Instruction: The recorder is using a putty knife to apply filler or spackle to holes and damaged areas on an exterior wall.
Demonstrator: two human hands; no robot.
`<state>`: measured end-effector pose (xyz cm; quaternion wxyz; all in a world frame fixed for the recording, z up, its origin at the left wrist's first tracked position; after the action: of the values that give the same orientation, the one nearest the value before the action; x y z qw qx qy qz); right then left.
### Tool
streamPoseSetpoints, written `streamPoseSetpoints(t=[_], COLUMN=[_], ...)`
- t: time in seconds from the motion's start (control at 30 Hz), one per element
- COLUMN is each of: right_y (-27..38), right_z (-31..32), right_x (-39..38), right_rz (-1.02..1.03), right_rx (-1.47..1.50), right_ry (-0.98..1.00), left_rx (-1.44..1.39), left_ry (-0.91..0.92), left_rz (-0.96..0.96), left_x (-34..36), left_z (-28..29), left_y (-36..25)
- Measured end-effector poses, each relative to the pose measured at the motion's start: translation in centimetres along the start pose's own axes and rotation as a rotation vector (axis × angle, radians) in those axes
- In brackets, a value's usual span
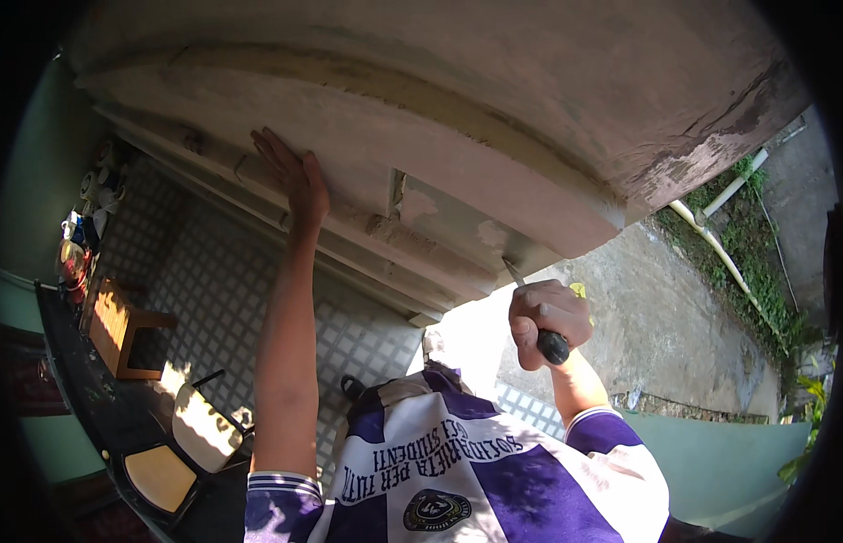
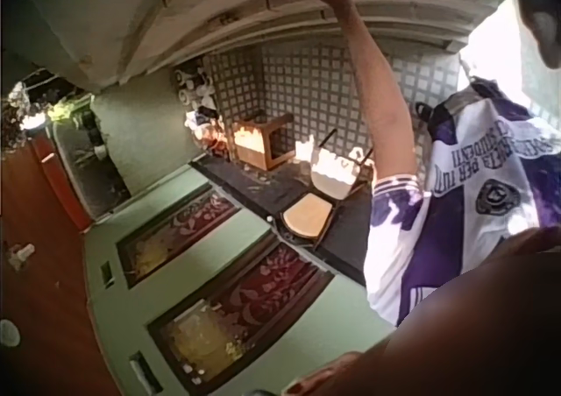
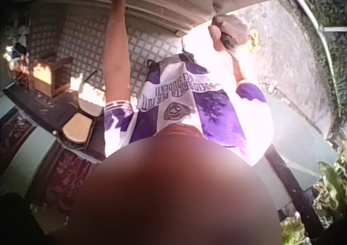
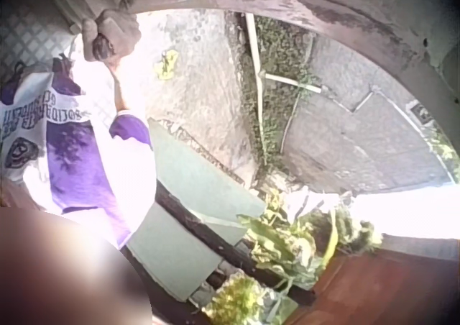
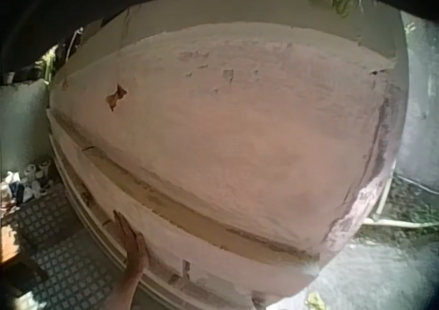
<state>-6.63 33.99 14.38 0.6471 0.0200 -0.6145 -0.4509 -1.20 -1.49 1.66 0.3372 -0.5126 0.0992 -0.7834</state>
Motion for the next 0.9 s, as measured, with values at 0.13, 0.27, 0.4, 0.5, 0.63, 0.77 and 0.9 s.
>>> streamPoseSetpoints(t=[0.13, 0.27, 0.4, 0.5, 0.63, 0.77, 0.9], right_y=[0.8, 0.6, -1.9, -2.0, -1.2, 0.1, 1.4], right_z=[-0.6, -1.3, -1.1, -1.5, -2.6, -3.5, -3.5], right_x=[0.5, 0.4, -0.8, -2.4, -4.4, -6.9, -10.5], right_rz=[0.042, 0.089, -0.022, -0.065, -0.004, 0.029, -0.191], right_rx=[0.032, 0.119, -0.091, -0.017, -0.063, 0.006, -0.074], right_ry=[-0.046, -0.014, -0.089, -0.132, -0.096, -0.209, -0.431], left_rx=[0.007, 0.012, -0.039, -0.02, -0.047, -0.07, -0.175], left_ry=[-0.017, -0.034, -0.016, -0.006, -0.011, -0.028, 0.025], left_rz=[-0.033, -0.057, -0.055, -0.045, -0.047, -0.04, -0.012], left_x=[-0.1, -0.1, 0.1, -0.1, -0.3, 0.0, -0.3], left_z=[0.0, 0.1, -0.2, -0.1, -0.2, 0.7, 2.1], left_y=[0.5, 1.1, 0.2, 0.2, 0.2, 1.3, 1.1])
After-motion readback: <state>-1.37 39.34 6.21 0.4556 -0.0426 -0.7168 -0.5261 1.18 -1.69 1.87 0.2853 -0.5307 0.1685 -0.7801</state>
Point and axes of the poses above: each hand's wrist, its own x-axis towards the middle knuckle, its own z-axis out of the back of the hand, y = z × x, the point moved 3 cm from there along x, towards the middle knuckle, and after that the axes turned 14 degrees about x, right-handed, at the moved point
